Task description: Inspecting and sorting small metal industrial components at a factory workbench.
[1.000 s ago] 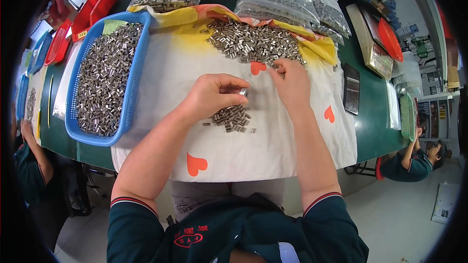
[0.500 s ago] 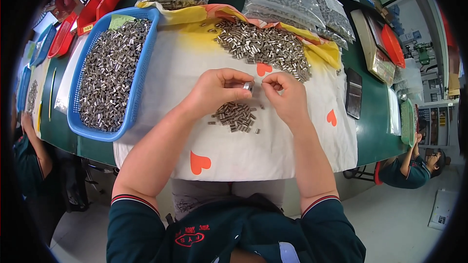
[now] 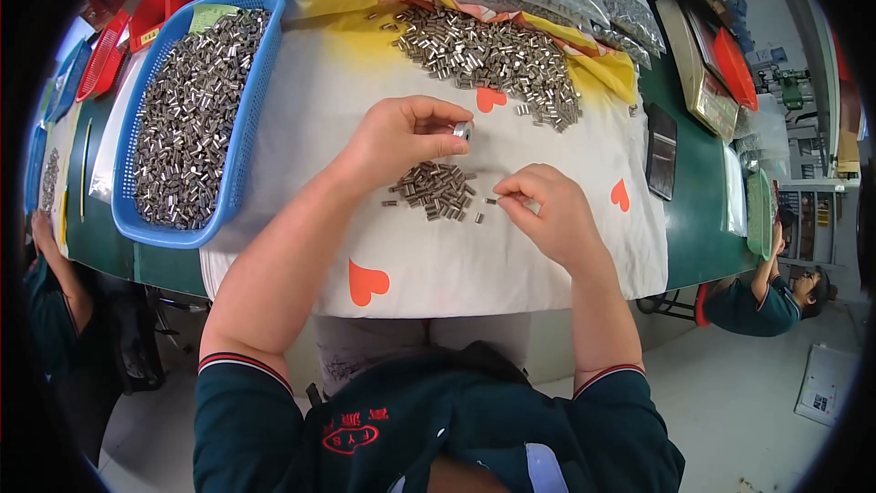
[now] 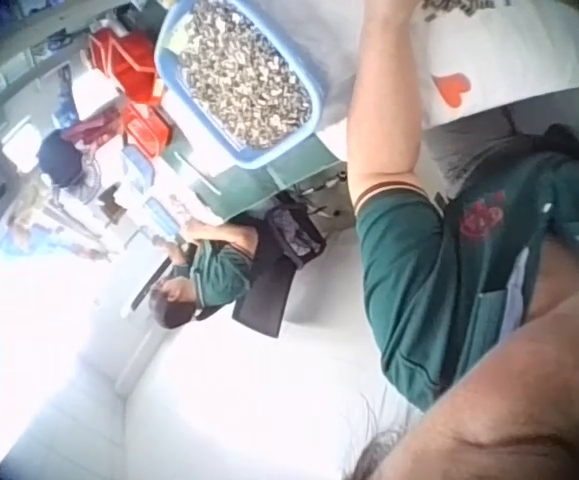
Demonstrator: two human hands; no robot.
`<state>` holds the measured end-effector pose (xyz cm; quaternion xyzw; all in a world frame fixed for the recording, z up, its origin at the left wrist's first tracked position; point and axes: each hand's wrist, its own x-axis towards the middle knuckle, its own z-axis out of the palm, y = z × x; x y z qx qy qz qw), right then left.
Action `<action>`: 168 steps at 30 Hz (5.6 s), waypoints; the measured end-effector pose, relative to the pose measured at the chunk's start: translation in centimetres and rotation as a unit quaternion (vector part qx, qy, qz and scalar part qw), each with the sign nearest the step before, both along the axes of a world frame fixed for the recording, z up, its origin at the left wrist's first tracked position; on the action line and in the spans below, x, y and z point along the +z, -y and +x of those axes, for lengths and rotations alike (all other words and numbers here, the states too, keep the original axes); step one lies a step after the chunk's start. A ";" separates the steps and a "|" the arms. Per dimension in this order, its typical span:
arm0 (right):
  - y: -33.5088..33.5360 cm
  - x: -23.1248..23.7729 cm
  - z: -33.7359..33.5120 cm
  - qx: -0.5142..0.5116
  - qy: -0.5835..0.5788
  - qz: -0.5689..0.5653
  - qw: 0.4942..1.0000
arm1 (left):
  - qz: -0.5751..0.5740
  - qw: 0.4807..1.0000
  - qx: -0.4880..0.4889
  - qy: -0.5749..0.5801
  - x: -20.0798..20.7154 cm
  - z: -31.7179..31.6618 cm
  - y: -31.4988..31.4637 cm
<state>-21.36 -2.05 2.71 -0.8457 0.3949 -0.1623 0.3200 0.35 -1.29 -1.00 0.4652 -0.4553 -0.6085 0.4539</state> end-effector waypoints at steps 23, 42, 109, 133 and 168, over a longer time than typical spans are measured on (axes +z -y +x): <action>1.2 -0.6 4.9 -0.060 0.134 -0.095 0.985 | 0.002 0.998 -0.010 -0.058 0.0 0.3 -0.3; -0.2 -0.4 0.6 0.148 -0.017 -0.041 0.988 | -0.061 0.994 -0.062 0.063 0.4 0.7 -0.3; 1.4 -0.2 4.1 -0.048 0.128 -0.027 0.990 | 0.007 1.000 -0.010 -0.022 -0.3 -0.2 -0.5; 2.1 -0.5 3.4 -0.060 0.180 0.116 0.975 | 0.005 0.998 -0.024 0.060 0.8 -0.3 -0.8; 3.1 -1.2 3.1 -0.031 0.173 0.079 0.981 | 0.013 0.999 0.012 -0.036 -0.1 -0.7 -0.6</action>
